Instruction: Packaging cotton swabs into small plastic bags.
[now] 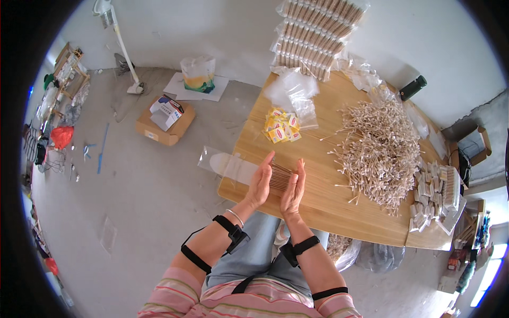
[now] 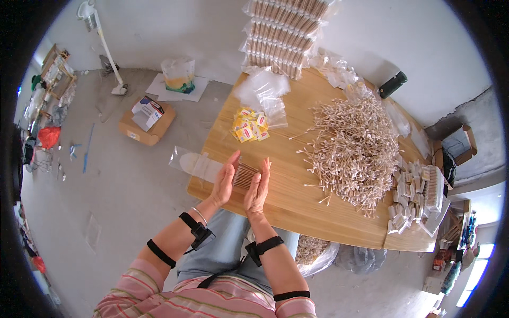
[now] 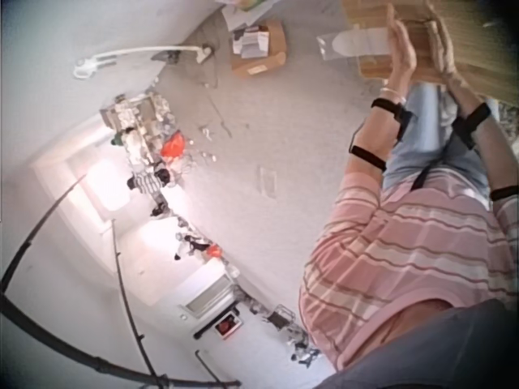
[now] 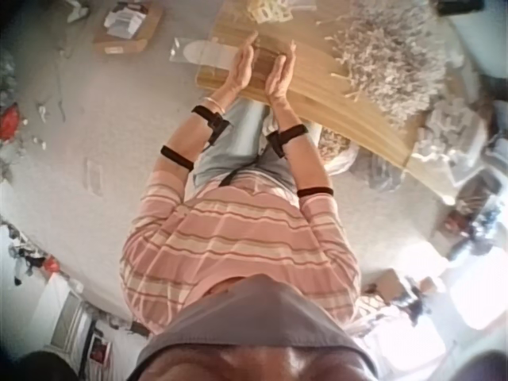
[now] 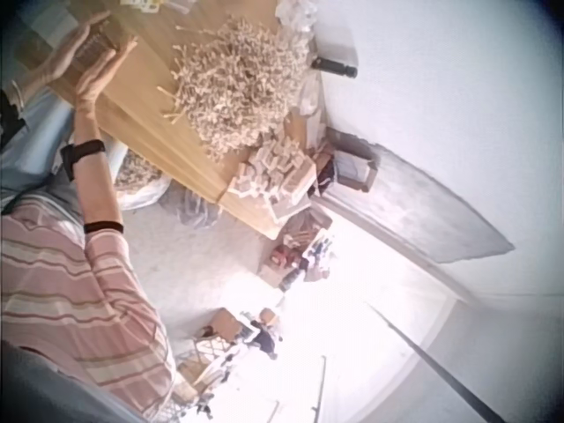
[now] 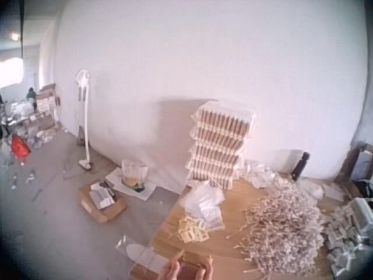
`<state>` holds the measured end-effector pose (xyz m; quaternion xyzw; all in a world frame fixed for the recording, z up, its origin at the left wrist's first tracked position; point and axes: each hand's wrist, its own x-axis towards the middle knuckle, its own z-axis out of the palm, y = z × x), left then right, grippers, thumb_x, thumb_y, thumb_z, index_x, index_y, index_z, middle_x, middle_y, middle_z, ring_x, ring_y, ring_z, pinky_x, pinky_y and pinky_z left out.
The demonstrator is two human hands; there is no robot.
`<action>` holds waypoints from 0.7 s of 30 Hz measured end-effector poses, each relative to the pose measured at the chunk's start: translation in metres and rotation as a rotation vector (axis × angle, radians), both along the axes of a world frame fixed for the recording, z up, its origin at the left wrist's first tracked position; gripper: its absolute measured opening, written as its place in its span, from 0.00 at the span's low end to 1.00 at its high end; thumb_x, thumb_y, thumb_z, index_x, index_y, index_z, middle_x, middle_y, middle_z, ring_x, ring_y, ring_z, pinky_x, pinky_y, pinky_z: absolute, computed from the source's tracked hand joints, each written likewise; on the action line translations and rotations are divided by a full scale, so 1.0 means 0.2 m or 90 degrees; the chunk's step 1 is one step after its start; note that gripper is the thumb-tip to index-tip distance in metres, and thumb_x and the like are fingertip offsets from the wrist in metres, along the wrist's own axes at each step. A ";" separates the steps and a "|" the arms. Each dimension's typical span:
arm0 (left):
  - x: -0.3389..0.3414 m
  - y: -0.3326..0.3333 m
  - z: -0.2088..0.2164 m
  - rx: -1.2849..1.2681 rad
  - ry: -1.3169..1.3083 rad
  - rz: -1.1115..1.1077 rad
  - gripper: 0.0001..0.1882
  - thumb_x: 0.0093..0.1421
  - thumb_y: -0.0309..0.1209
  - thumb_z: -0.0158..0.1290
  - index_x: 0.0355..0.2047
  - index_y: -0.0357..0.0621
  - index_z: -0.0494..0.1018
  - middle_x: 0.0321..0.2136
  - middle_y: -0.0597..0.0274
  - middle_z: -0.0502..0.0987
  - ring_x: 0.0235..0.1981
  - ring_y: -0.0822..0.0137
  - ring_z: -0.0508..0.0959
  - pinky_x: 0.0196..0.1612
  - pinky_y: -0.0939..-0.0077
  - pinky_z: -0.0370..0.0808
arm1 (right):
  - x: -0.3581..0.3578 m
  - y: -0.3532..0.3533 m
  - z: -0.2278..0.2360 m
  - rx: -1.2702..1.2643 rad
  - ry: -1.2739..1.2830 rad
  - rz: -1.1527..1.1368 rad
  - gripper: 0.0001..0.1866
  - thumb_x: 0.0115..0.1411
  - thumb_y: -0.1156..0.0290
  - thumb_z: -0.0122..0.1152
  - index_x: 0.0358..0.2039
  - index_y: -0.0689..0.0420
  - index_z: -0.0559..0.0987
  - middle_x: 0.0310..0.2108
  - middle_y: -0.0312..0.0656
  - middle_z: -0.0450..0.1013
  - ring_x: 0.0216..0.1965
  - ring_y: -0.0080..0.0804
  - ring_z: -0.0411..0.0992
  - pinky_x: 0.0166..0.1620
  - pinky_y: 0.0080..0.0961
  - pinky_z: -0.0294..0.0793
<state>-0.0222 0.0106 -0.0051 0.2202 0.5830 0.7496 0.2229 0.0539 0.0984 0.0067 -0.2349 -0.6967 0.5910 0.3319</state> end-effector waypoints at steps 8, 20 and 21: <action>-0.04 0.03 0.06 0.122 -0.059 0.097 0.38 0.69 0.53 0.35 0.65 0.33 0.51 0.66 0.48 0.54 0.68 0.59 0.53 0.69 0.65 0.47 | 0.02 0.09 0.02 0.105 -0.043 -0.015 0.23 0.70 0.66 0.41 0.61 0.63 0.61 0.63 0.55 0.56 0.67 0.48 0.50 0.68 0.40 0.46; -0.09 -0.01 0.04 0.008 0.027 0.064 0.39 0.69 0.55 0.33 0.65 0.32 0.51 0.65 0.48 0.56 0.67 0.59 0.54 0.68 0.66 0.49 | 0.01 0.07 0.01 0.167 -0.114 -0.037 0.18 0.63 0.78 0.46 0.54 0.62 0.68 0.53 0.53 0.67 0.55 0.50 0.62 0.62 0.41 0.57; -0.10 0.00 0.05 0.016 0.036 0.100 0.39 0.69 0.55 0.33 0.65 0.32 0.52 0.65 0.48 0.56 0.67 0.59 0.54 0.68 0.66 0.49 | 0.01 0.06 0.00 0.122 -0.077 -0.051 0.18 0.65 0.76 0.44 0.55 0.62 0.67 0.55 0.54 0.65 0.58 0.49 0.61 0.63 0.40 0.56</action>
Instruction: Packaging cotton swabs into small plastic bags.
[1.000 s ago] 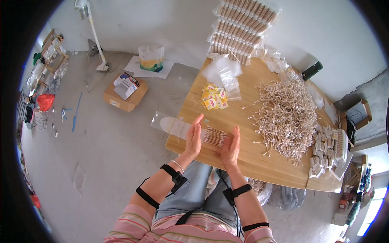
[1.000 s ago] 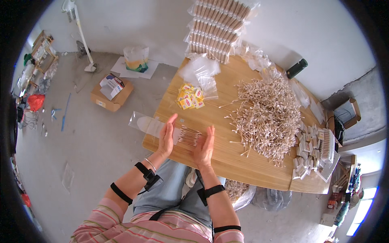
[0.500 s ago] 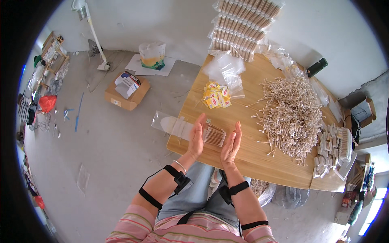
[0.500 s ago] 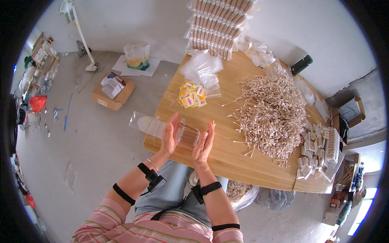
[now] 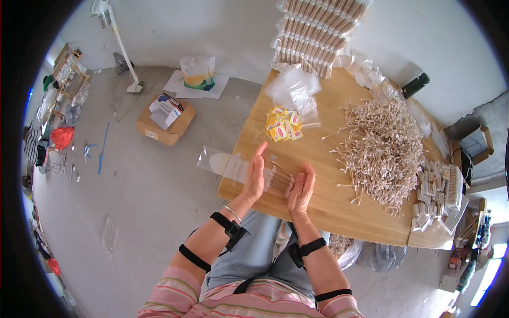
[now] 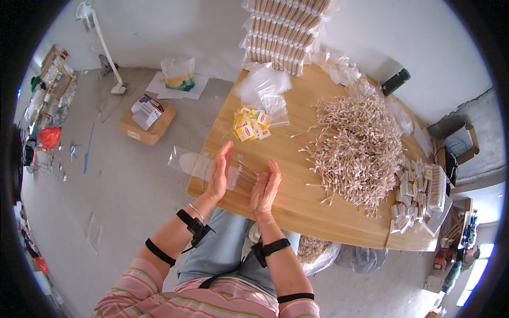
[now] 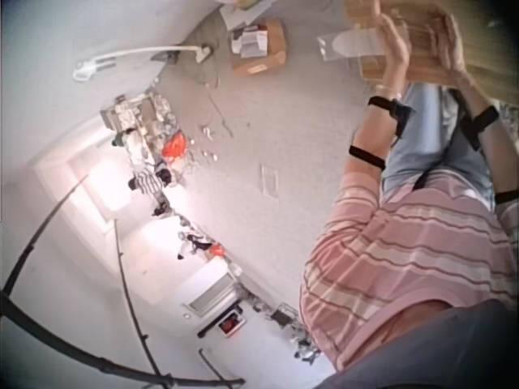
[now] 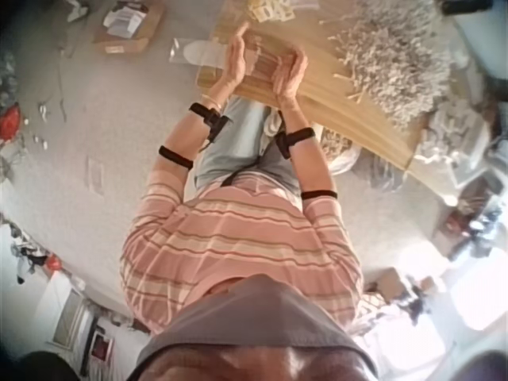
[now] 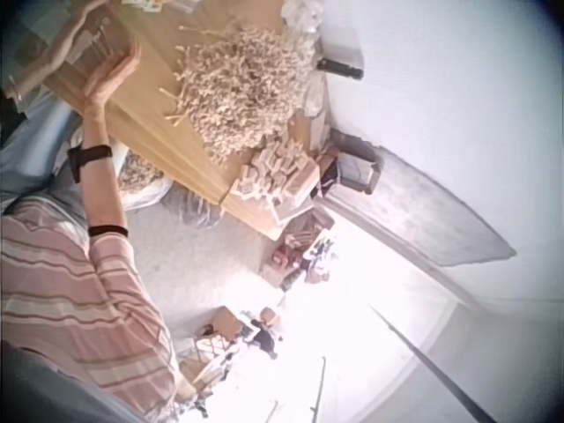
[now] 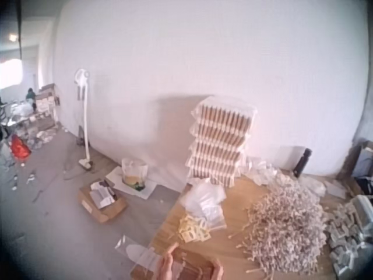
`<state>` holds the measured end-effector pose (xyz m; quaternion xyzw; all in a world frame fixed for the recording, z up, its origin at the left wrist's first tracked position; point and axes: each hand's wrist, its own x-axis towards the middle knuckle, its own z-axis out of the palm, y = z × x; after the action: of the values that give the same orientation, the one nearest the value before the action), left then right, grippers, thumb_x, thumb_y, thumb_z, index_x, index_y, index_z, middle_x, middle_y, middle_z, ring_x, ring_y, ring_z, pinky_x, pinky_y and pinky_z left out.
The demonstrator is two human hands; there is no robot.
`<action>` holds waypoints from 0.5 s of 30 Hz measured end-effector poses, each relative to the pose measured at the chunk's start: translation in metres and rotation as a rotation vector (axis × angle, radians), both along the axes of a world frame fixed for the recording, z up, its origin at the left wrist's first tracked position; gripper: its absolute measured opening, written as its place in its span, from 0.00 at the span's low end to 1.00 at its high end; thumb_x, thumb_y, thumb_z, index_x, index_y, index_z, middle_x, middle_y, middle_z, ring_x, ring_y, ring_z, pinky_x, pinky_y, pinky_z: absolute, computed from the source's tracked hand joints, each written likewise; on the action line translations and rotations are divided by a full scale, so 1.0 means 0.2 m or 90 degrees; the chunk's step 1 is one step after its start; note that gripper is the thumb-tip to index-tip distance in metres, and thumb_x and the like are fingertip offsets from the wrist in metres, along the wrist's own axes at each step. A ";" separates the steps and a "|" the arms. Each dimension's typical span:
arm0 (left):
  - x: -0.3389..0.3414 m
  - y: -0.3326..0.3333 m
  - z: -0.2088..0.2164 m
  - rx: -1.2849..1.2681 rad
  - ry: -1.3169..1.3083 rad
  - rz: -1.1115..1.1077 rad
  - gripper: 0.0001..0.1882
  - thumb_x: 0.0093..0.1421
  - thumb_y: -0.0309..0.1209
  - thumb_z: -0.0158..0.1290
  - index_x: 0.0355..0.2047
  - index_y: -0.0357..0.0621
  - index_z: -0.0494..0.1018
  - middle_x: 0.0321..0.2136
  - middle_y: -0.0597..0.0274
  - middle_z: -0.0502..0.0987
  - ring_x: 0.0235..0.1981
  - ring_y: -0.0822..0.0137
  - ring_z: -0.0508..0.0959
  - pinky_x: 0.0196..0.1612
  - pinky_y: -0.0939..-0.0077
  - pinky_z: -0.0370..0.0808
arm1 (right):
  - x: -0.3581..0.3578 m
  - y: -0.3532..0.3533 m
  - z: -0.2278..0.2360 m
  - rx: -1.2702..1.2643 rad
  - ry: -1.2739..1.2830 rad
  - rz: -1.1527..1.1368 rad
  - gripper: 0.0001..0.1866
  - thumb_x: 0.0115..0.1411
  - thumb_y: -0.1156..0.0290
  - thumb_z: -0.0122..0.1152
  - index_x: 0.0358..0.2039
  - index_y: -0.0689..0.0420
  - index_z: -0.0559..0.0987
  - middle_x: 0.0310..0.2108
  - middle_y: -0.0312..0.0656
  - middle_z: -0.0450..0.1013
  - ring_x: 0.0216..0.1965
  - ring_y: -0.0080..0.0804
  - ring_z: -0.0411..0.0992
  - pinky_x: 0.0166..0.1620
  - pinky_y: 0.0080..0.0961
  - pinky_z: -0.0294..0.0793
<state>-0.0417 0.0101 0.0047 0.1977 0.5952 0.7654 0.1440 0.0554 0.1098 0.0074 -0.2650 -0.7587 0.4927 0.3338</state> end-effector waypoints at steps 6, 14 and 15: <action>0.04 0.00 0.02 -0.060 -0.002 -0.159 0.39 0.69 0.55 0.33 0.66 0.33 0.50 0.66 0.48 0.53 0.68 0.59 0.52 0.69 0.66 0.47 | -0.06 -0.05 0.03 -0.105 0.063 0.033 0.21 0.71 0.66 0.38 0.59 0.65 0.63 0.60 0.51 0.62 0.64 0.42 0.57 0.65 0.33 0.52; 0.08 -0.05 0.04 -0.016 -0.007 -0.089 0.42 0.68 0.58 0.31 0.66 0.31 0.48 0.66 0.45 0.52 0.68 0.57 0.51 0.69 0.65 0.46 | 0.10 -0.01 0.04 0.270 -0.143 0.085 0.31 0.65 0.61 0.49 0.63 0.67 0.56 0.67 0.59 0.47 0.70 0.52 0.44 0.68 0.46 0.44; 0.09 -0.06 0.04 -0.051 0.033 -0.077 0.42 0.68 0.58 0.30 0.65 0.30 0.50 0.66 0.43 0.53 0.68 0.55 0.52 0.68 0.65 0.48 | 0.12 -0.06 0.10 0.351 -0.264 0.170 0.36 0.63 0.58 0.51 0.63 0.67 0.55 0.68 0.59 0.46 0.70 0.53 0.42 0.69 0.47 0.43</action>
<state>-0.0234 -0.0013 0.0135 0.2474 0.6158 0.7255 0.1823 0.0796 0.0972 0.0280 -0.1579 -0.9424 0.2448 0.1645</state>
